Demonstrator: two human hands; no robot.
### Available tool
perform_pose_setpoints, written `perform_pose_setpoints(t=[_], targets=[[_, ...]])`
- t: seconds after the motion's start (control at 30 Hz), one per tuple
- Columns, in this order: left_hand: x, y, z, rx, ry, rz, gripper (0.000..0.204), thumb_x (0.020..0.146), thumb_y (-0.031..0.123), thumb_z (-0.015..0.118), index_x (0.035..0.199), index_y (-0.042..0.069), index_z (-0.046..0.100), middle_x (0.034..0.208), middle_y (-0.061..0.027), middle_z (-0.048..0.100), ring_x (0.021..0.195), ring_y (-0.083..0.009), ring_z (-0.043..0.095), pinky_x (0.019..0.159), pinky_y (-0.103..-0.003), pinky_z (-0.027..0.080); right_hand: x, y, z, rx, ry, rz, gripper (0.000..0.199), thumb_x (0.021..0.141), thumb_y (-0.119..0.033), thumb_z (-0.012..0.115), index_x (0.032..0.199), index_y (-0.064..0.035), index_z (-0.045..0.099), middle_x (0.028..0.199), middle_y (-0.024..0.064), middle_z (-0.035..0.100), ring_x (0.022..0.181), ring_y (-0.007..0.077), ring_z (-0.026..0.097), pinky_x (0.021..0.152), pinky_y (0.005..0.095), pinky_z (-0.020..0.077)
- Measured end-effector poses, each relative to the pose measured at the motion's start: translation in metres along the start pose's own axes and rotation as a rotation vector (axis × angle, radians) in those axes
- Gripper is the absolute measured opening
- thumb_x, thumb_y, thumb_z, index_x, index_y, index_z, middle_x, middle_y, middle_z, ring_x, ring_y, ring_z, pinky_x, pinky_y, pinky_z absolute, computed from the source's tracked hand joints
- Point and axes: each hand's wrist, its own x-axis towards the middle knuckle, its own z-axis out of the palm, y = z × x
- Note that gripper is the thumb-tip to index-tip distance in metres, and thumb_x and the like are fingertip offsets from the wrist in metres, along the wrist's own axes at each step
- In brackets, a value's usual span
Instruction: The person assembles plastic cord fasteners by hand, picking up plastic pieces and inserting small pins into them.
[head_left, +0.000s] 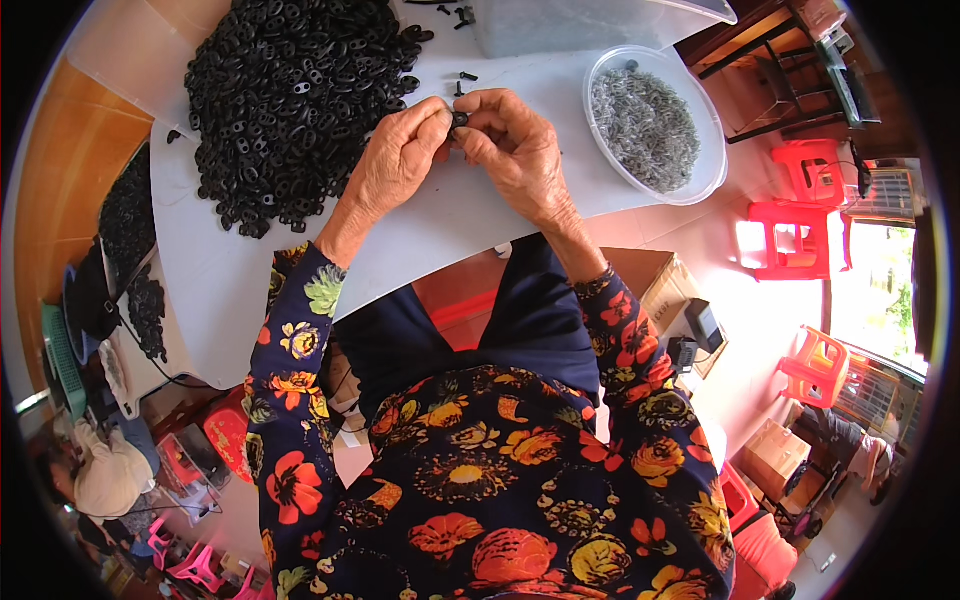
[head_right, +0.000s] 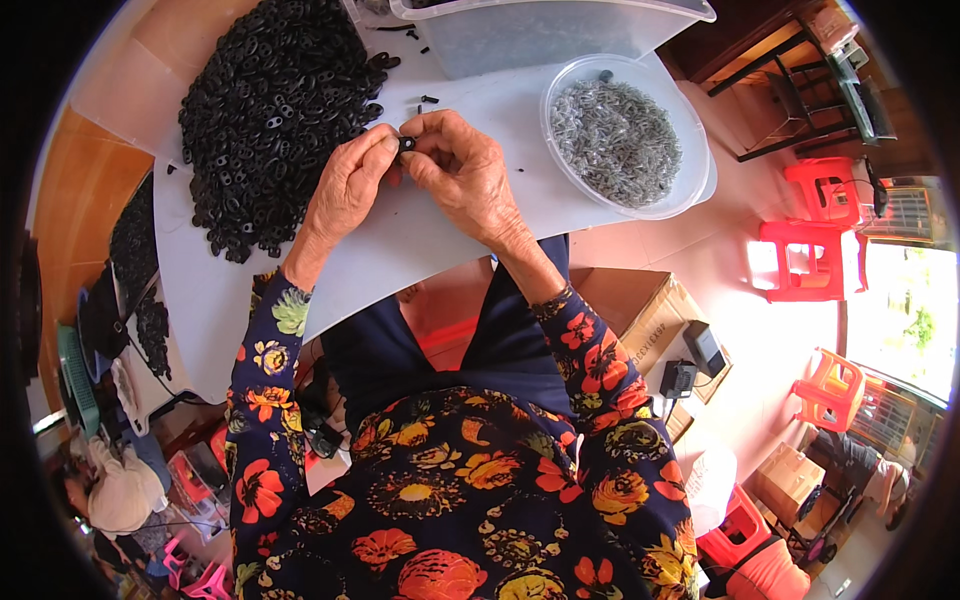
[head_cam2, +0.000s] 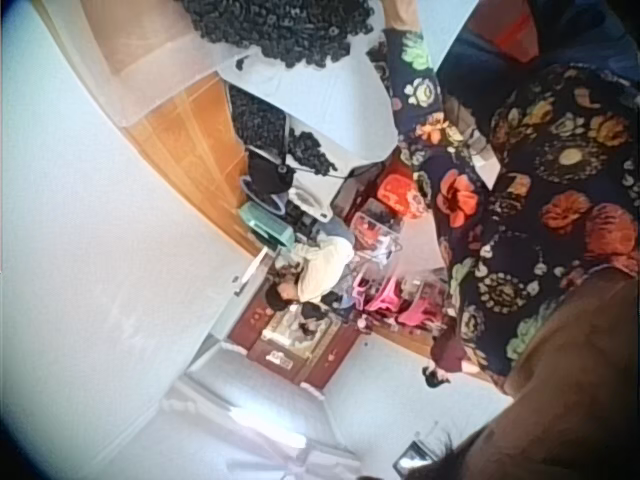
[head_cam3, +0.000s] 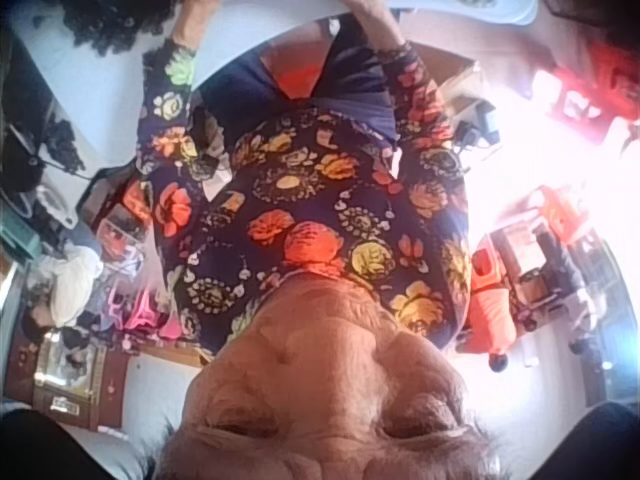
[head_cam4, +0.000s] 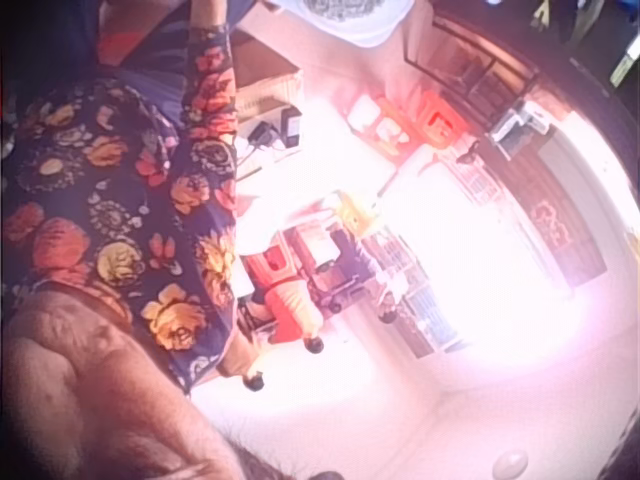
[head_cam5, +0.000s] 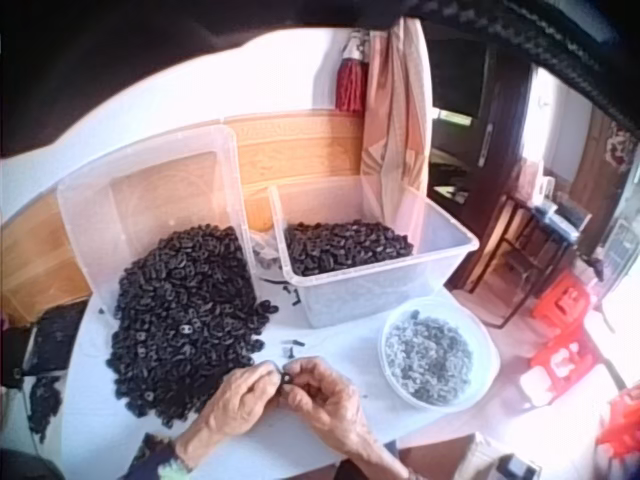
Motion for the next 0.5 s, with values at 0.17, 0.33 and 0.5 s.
perform_pose_setpoints(t=[0.17, 0.33, 0.5], targets=[[-0.0005, 0.0045, -0.0008, 0.016, -0.002, 0.003, 0.026, 0.097, 0.023, 0.044, 0.083, 0.001, 0.048, 0.058, -0.007, 0.047, 0.054, -0.014, 0.04, 0.052, -0.031, 0.039, -0.0007, 0.0009, -0.0017, -0.035, -0.027, 0.012, 0.023, 0.086, 0.0, 0.06, 0.108, 0.002, 0.055, 0.077, 0.001, 0.061, 0.07, 0.0042, 0.054, 0.065, 0.0201, 0.0463], [-0.0002, 0.0037, -0.0024, 0.043, -0.031, -0.008, 0.026, 0.097, 0.022, 0.044, 0.083, 0.001, 0.049, 0.059, -0.0073, 0.047, 0.054, -0.0142, 0.04, 0.052, -0.03, 0.039, -0.0009, 0.001, -0.0003, -0.04, -0.009, -0.003, 0.022, 0.086, 0.0, 0.059, 0.108, 0.0024, 0.055, 0.077, 0.0013, 0.06, 0.071, 0.0051, 0.055, 0.066, 0.0209, 0.0475], [-0.0012, 0.0007, 0.002, -0.011, 0.026, 0.016, 0.025, 0.096, 0.021, 0.044, 0.083, 0.0, 0.048, 0.058, -0.0063, 0.042, 0.055, -0.0132, 0.038, 0.052, -0.03, 0.038, -0.0001, 0.0021, 0.0012, -0.059, -0.001, -0.001, 0.022, 0.085, 0.0, 0.06, 0.107, 0.0025, 0.057, 0.077, 0.0017, 0.06, 0.072, 0.0067, 0.056, 0.068, 0.0219, 0.0487]])
